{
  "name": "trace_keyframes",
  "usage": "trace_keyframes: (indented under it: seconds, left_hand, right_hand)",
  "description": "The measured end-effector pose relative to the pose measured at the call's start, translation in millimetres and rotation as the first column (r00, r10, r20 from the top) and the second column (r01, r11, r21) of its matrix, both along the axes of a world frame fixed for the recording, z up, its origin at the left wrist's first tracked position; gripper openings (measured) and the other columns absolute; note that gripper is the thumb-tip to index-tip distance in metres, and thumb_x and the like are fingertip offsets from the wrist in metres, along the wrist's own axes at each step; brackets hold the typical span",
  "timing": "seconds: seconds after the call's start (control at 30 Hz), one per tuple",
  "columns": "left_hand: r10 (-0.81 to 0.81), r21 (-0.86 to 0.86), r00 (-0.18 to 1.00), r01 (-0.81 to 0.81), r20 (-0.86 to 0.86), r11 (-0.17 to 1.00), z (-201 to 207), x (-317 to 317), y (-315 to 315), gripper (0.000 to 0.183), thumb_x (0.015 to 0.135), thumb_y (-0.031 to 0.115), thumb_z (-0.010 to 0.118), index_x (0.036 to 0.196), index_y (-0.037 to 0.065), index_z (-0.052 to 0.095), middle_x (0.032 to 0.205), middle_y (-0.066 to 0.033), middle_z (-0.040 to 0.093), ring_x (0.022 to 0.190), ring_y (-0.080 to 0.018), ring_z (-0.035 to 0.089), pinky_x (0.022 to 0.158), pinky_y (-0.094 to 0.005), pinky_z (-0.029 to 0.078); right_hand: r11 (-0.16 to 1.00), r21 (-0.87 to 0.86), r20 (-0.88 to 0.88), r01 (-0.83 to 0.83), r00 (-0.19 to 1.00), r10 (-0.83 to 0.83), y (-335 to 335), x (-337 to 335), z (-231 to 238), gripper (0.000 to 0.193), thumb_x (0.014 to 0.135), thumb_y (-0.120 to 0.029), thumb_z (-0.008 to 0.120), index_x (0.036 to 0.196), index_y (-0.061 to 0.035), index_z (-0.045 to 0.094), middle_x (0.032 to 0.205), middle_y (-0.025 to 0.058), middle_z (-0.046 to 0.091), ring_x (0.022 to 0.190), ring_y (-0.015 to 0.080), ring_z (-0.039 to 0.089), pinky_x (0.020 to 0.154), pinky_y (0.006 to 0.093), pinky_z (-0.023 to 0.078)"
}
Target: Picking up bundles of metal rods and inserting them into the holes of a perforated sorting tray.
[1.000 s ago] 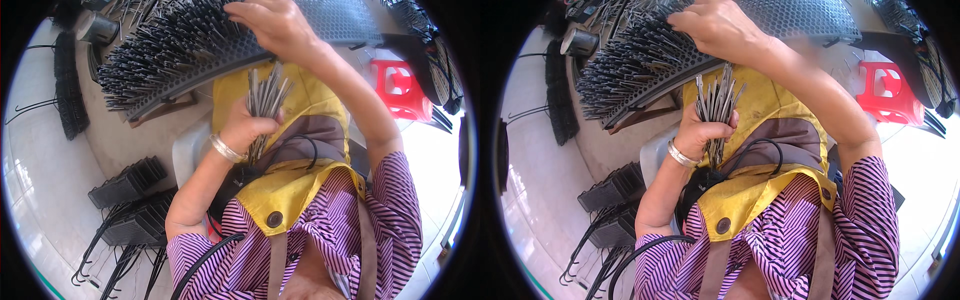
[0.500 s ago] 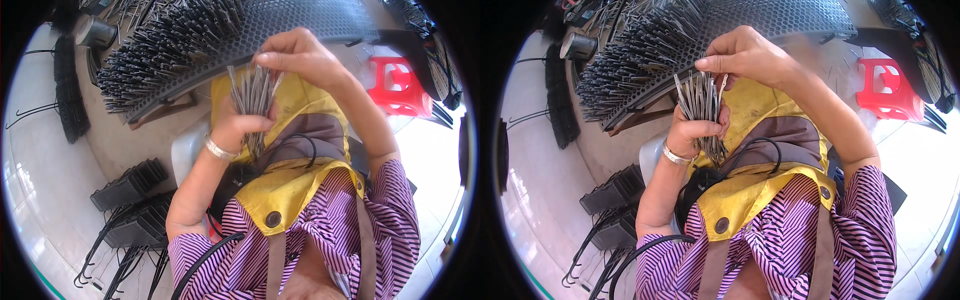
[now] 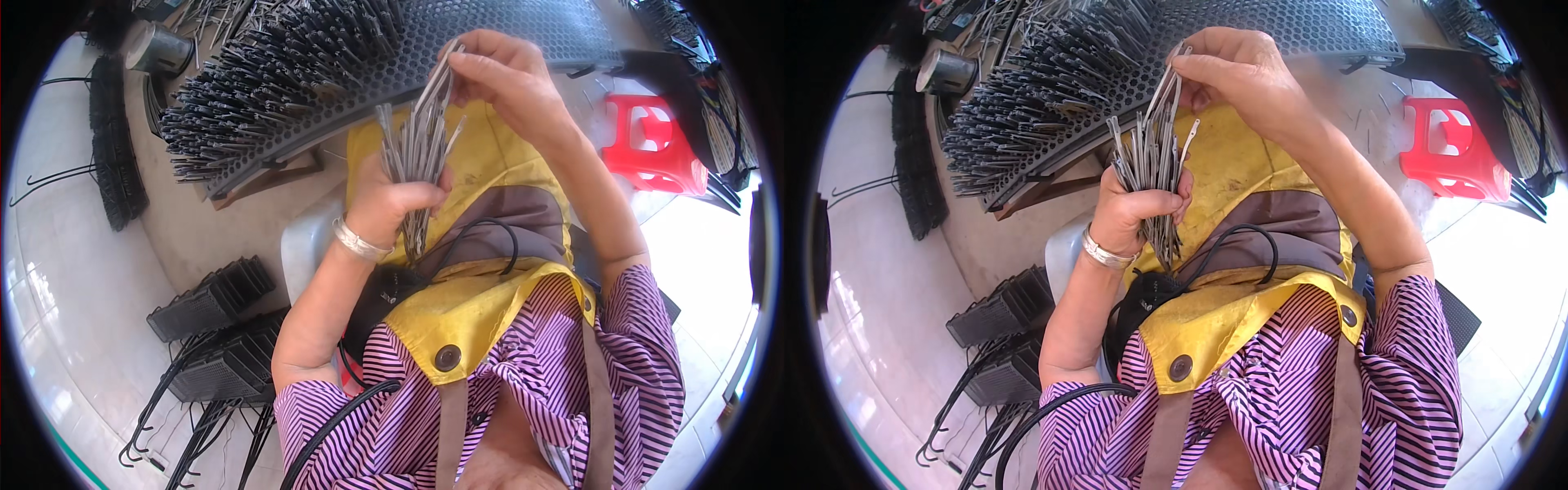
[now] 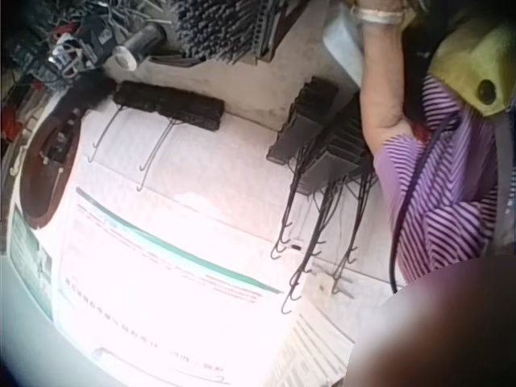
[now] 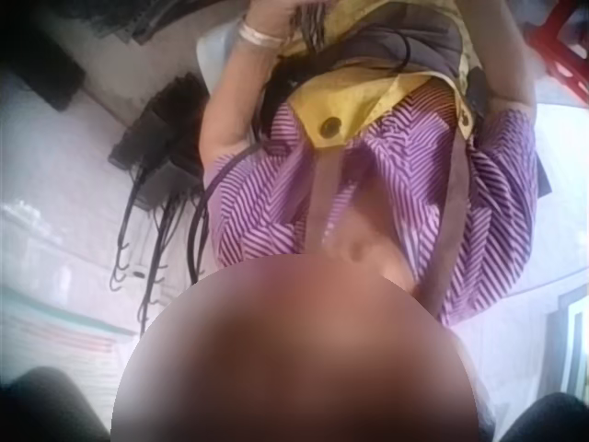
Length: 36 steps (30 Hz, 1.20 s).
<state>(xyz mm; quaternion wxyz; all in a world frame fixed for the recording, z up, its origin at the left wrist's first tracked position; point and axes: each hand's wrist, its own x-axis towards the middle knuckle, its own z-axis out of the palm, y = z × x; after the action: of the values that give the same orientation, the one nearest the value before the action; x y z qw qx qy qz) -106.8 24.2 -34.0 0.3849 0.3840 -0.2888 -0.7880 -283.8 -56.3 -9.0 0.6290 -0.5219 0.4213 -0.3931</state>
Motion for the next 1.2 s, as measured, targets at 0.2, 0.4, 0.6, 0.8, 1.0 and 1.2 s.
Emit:
trace_keyframes:
  seconds: [0.2,0.4,0.6,0.8,1.0,1.2]
  left_hand:
    - [-0.004,-0.031,0.988,0.009,0.155,0.999,-1,2,-1,0.016,0.059,-0.002,0.058,0.074,0.000,0.058,0.068,-0.0036,0.059,0.059,-0.0106,0.054,0.055,-0.0221,0.042]
    - [-0.002,-0.109,0.964,0.032,0.266,0.994,-2,1,-2,0.014,0.059,-0.001,0.058,0.073,0.000,0.058,0.067,-0.0029,0.059,0.059,-0.0100,0.054,0.054,-0.0220,0.042]
    - [0.019,0.005,0.988,-0.020,0.151,1.000,-4,0,0,0.017,0.058,-0.002,0.058,0.074,0.000,0.057,0.065,-0.0040,0.058,0.054,-0.0107,0.053,0.051,-0.0222,0.042]
    - [0.004,0.095,1.000,-0.006,0.026,0.995,-8,1,0,0.019,0.057,-0.002,0.057,0.075,0.000,0.055,0.064,-0.0055,0.056,0.051,-0.0127,0.052,0.048,-0.0238,0.042]
    - [0.008,0.123,1.000,-0.006,-0.013,0.992,-10,-1,0,0.018,0.059,-0.003,0.058,0.076,0.000,0.055,0.064,-0.0064,0.056,0.050,-0.0131,0.052,0.047,-0.0244,0.042]
    - [0.009,0.160,0.999,-0.003,-0.038,0.987,-10,1,1,0.018,0.060,-0.003,0.058,0.078,-0.001,0.055,0.065,-0.0066,0.057,0.051,-0.0135,0.053,0.047,-0.0244,0.042]
  right_hand:
    - [1.000,0.004,0.086,-0.022,0.996,0.021,-1,4,-2,0.021,0.082,-0.013,0.058,0.094,0.0040,0.056,0.084,0.0107,0.062,0.071,0.0127,0.059,0.061,0.0214,0.046]
    - [0.997,0.011,-0.032,0.074,0.997,-0.074,3,10,2,0.018,0.080,-0.008,0.059,0.093,0.0039,0.056,0.080,0.0110,0.062,0.069,0.0128,0.059,0.057,0.0207,0.046]
    - [0.993,0.051,0.013,0.106,0.994,-0.106,1,7,2,0.017,0.081,-0.008,0.058,0.094,0.0035,0.056,0.080,0.0117,0.062,0.071,0.0146,0.061,0.059,0.0214,0.049]
    - [0.980,0.018,0.059,0.198,0.978,-0.199,-12,-3,3,0.017,0.081,-0.008,0.058,0.093,0.0038,0.056,0.082,0.0112,0.063,0.071,0.0144,0.062,0.062,0.0222,0.051]
    - [0.942,-0.121,0.234,0.313,0.931,-0.280,-24,9,8,0.009,0.081,-0.005,0.057,0.085,0.0031,0.056,0.076,0.0077,0.063,0.062,0.0085,0.059,0.056,0.0197,0.048]
    - [0.832,-0.452,0.073,0.322,0.943,-0.325,-19,25,15,0.006,0.079,0.002,0.057,0.086,0.0025,0.057,0.075,0.0067,0.063,0.064,0.0081,0.059,0.058,0.0183,0.047]
